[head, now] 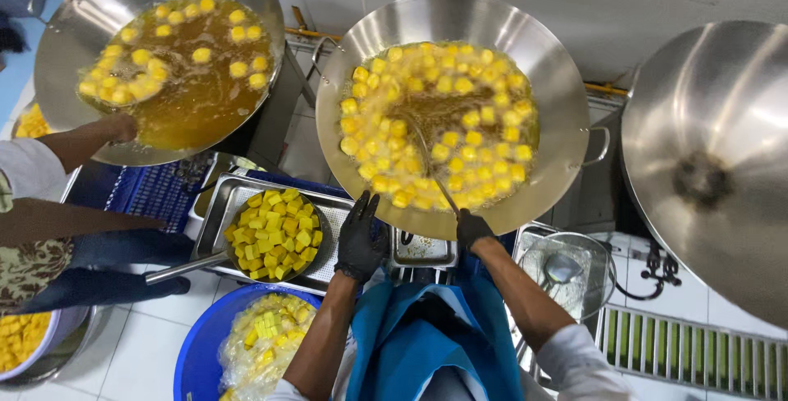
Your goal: The person uses a large mesh strainer to stir and lift yellow, cube-shaped food items frying in a large wok of hot oil. They repeatedly scoop the items from the oil and transfer them into a metal tray.
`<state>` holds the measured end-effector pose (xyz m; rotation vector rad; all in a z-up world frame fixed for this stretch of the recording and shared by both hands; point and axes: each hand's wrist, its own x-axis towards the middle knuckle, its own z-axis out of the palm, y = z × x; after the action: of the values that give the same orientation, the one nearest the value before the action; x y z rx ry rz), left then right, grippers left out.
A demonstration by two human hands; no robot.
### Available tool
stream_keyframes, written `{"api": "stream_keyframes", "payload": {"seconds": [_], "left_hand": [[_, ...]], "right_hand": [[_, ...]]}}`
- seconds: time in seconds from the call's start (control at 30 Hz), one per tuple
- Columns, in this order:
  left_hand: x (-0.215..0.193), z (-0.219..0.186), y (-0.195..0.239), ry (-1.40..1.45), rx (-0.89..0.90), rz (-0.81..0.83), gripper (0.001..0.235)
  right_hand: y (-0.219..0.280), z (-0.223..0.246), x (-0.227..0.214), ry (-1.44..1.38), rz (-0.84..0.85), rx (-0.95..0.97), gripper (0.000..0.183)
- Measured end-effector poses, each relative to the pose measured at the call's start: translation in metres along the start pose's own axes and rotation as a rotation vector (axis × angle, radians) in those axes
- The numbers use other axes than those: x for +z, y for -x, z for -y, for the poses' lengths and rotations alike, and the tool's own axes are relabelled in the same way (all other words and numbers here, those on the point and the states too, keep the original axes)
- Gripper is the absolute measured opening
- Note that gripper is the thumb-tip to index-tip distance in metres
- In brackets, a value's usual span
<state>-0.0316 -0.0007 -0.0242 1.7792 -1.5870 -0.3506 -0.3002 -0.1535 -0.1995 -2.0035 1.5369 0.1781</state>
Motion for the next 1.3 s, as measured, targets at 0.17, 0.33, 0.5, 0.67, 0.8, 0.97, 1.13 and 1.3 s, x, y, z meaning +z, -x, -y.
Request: {"api": "stream_keyframes", "payload": {"seconds": [0.17, 0.33, 0.5, 0.67, 0.8, 0.97, 1.13, 1.3], "left_hand": [[-0.007, 0.024, 0.027, 0.016, 0.019, 0.043, 0.07], [0.001, 0.043, 0.038, 0.081, 0.141, 0.053, 0.065], [0.008, 0.043, 0.036, 0.099, 0.156, 0.089, 0.064], [-0.002, 0.027, 0.031, 0.168, 0.138, 0.111, 0.067], [-0.003, 0.014, 0.028, 0.186, 0.139, 0.109, 0.07], [-0.011, 0.003, 0.027, 0.22, 0.127, 0.082, 0.069], [-0.021, -0.007, 0.02, 0.202, 0.128, 0.096, 0.066], [-0.017, -0.013, 0.009, 0.136, 0.14, 0.062, 0.067]], "right_hand": [[0.088, -0.022, 0.032, -0.051, -0.195, -0.08, 0.047], [0.163, -0.028, 0.04, -0.125, -0.225, 0.152, 0.037], [0.234, -0.022, 0.003, -0.148, -0.172, 0.267, 0.045], [0.255, -0.031, 0.003, -0.553, -0.263, 0.317, 0.036], [0.25, -0.045, 0.021, -0.902, -0.153, 0.486, 0.042], [0.218, -0.073, 0.024, -0.48, -0.376, 0.349, 0.04], [0.187, -0.105, -0.035, -0.182, -0.382, 0.409, 0.046], [0.118, -0.139, -0.113, 0.003, -0.302, 0.529, 0.056]]}}
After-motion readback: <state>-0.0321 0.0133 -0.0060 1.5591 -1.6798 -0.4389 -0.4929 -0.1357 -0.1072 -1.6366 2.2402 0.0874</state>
